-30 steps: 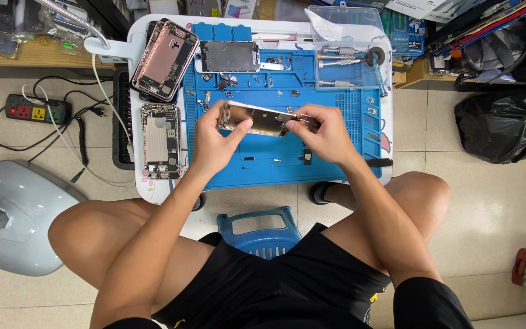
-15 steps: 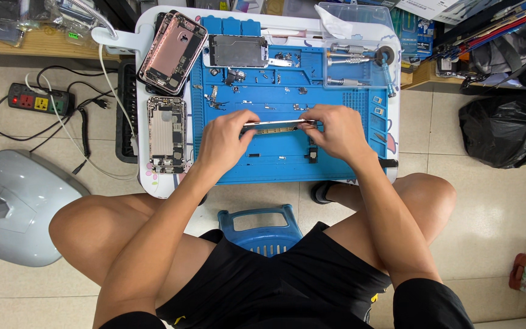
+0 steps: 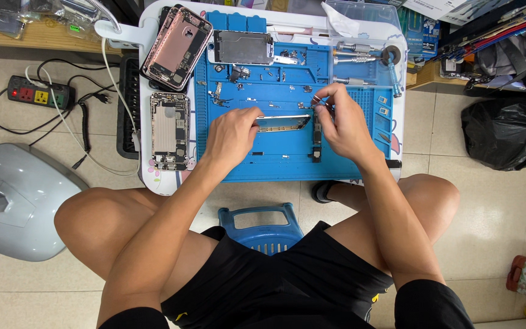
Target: The person disassembles a smartphone on a blue work mat, removes small components with tweezers, and uses a screwdriver to tighten screws on the back cover. The person handles the phone chassis, screws, and internal parts throughout the process.
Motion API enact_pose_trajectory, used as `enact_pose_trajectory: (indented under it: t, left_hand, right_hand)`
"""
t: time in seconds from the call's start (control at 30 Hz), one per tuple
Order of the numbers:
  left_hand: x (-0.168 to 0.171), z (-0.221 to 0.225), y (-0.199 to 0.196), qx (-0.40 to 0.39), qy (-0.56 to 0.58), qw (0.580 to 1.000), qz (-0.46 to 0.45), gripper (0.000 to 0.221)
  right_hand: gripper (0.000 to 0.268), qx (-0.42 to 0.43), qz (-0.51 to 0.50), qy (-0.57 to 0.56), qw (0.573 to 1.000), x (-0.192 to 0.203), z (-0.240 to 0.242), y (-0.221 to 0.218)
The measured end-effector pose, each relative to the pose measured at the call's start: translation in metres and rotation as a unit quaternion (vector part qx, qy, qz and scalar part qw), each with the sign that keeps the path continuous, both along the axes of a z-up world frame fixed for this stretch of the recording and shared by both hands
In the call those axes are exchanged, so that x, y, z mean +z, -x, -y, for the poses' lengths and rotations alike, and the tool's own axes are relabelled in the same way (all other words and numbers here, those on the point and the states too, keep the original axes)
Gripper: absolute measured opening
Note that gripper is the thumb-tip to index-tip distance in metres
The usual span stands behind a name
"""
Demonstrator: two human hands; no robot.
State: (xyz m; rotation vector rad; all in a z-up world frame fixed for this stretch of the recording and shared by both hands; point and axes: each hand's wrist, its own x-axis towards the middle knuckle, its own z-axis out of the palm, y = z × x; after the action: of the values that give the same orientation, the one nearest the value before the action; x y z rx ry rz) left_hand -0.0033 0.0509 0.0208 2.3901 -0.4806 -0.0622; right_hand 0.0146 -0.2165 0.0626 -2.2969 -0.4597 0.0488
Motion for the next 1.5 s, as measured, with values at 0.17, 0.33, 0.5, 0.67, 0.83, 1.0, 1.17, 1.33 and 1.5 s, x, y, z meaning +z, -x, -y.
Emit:
enact_pose_trajectory:
  t: [0.17, 0.33, 0.5, 0.67, 0.83, 1.0, 1.17, 1.33, 1.5]
  left_hand:
    - [-0.006, 0.001, -0.003, 0.004, 0.005, 1.000, -0.009, 0.022]
    - [-0.011, 0.000, -0.004, -0.001, 0.009, 1.000, -0.012, 0.023]
    - [0.005, -0.001, -0.002, -0.007, 0.013, 1.000, -0.019, 0.023]
    - [0.007, -0.001, -0.002, -0.010, 0.009, 1.000, -0.013, 0.024]
    - [0.005, 0.000, -0.001, -0.010, 0.019, 1.000, -0.014, 0.024]
    - [0.004, -0.002, -0.001, -0.017, 0.015, 1.000, -0.003, 0.024]
    - [-0.006, -0.001, -0.002, -0.014, 0.016, 1.000, -0.017, 0.024]
    - [-0.004, 0.000, -0.002, -0.005, 0.018, 1.000, -0.013, 0.026]
    - [-0.003, 0.001, 0.004, -0.006, 0.009, 1.000, 0.002, 0.026]
  right_hand:
    - [0.023, 0.009, 0.088, -0.054, 0.995, -0.006, -0.007, -0.004]
    - [0.024, -0.024, 0.106, 0.006, 0.994, 0.006, -0.026, -0.005]
    - [0.019, -0.031, 0.091, 0.029, 0.995, -0.006, -0.037, -0.024]
    - [0.015, -0.039, 0.101, 0.083, 0.991, -0.024, -0.049, -0.049]
    - [0.018, -0.074, 0.073, 0.131, 0.986, -0.043, -0.054, -0.061]
    - [0.018, -0.080, 0.074, 0.162, 0.981, -0.040, -0.058, -0.062]
    - [0.019, -0.083, 0.063, 0.165, 0.981, -0.044, -0.056, -0.063]
    - [0.018, -0.091, 0.049, 0.160, 0.982, -0.044, -0.057, -0.063]
    - [0.018, -0.091, 0.051, 0.169, 0.980, -0.047, -0.057, -0.060]
